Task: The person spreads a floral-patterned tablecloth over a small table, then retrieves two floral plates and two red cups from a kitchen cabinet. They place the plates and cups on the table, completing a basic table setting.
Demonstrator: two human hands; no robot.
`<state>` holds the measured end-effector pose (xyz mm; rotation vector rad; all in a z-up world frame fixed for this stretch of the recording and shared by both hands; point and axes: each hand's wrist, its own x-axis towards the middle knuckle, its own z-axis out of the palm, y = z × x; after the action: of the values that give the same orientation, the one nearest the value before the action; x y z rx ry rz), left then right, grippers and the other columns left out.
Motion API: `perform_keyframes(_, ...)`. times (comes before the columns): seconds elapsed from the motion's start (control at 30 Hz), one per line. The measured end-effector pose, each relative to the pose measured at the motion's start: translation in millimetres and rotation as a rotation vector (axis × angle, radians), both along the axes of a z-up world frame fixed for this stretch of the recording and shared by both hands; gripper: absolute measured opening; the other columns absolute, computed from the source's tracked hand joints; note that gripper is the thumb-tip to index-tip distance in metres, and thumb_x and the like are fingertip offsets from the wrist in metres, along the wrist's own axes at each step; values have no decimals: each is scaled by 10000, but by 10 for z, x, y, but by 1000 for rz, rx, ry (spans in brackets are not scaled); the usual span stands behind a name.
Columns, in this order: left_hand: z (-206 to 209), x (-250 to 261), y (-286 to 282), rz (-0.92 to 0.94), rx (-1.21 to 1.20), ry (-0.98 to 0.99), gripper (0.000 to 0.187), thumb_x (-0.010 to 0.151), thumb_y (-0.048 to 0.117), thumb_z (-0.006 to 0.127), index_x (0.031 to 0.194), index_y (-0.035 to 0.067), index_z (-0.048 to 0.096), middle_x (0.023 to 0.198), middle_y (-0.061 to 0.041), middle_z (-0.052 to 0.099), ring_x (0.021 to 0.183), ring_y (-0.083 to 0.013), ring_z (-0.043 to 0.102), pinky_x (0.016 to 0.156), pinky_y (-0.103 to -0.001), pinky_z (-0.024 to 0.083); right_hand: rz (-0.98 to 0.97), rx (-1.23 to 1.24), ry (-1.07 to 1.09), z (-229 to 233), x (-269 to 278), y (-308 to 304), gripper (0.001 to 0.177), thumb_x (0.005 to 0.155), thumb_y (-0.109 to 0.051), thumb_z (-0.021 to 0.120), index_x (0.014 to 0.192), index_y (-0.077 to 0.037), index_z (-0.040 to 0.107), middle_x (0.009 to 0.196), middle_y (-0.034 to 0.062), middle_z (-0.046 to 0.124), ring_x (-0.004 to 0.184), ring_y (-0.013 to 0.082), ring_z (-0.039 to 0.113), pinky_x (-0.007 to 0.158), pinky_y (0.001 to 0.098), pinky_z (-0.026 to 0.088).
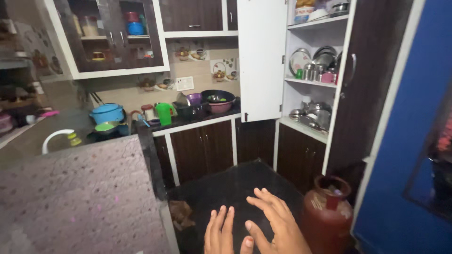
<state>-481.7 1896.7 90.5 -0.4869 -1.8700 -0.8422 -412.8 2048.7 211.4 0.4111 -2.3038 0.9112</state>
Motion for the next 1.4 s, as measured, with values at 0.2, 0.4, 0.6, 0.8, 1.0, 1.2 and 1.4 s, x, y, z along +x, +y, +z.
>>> perform_keyframes(0.2,40,-1371,417,40,10,41,678,974,595,499,1342,47,652,1378,-233,614,1343,-476,513,1093,-581,424,-38,43,76,39,-1377,574,520,817,-240,788,1308,-114,670,1455,154,576,1445,327,438,1154,499,346)
perform_keyframes(0.4,22,-2544,714,74,-147,-15,698,971,613,499,1362,51,634,1395,-225,602,1338,-493,488,1061,-604,415,-73,-12,100,-78,-2581,943,538,805,-247,789,1313,-118,666,1454,148,586,1437,325,446,1147,500,364)
perform_keyframes(0.6,74,-3765,1188,131,-131,13,695,965,625,489,1361,72,631,1394,-200,606,1329,-471,514,1036,-606,453,-64,25,92,-106,-3908,1397,591,801,-262,782,1359,-117,650,1513,169,532,1438,347,397,1143,518,308)
perform_keyframes(0.8,366,-5130,1778,106,-99,-22,690,976,615,468,1378,74,615,1414,-202,586,1334,-465,504,1038,-609,442,-90,21,55,218,-5253,1960,582,835,-267,765,1383,-133,622,1525,151,512,1471,345,373,1153,513,295)
perform_keyframes(1.0,656,-6103,2192,94,-111,-47,671,944,547,544,1426,81,567,1450,-194,556,1369,-443,470,1062,-605,396,-85,29,105,505,-6255,2345,584,828,-244,765,1378,-129,608,1499,141,529,1450,342,384,1151,504,302)
perform_keyframes(1.2,952,-7103,2739,-122,-174,-165,687,910,382,642,1494,61,475,1529,-213,447,1415,-472,366,1098,-617,289,-177,-8,225,609,-7170,2889,503,838,-241,750,1303,-98,624,1461,153,538,1420,346,432,1125,470,356)
perform_keyframes(1.4,1311,-8407,3565,-335,-181,-35,725,891,381,677,1498,48,461,1537,-219,442,1425,-468,366,1121,-605,276,-375,141,299,835,-8151,3637,555,809,-228,767,1325,-89,621,1456,184,549,1421,388,435,1103,490,331)
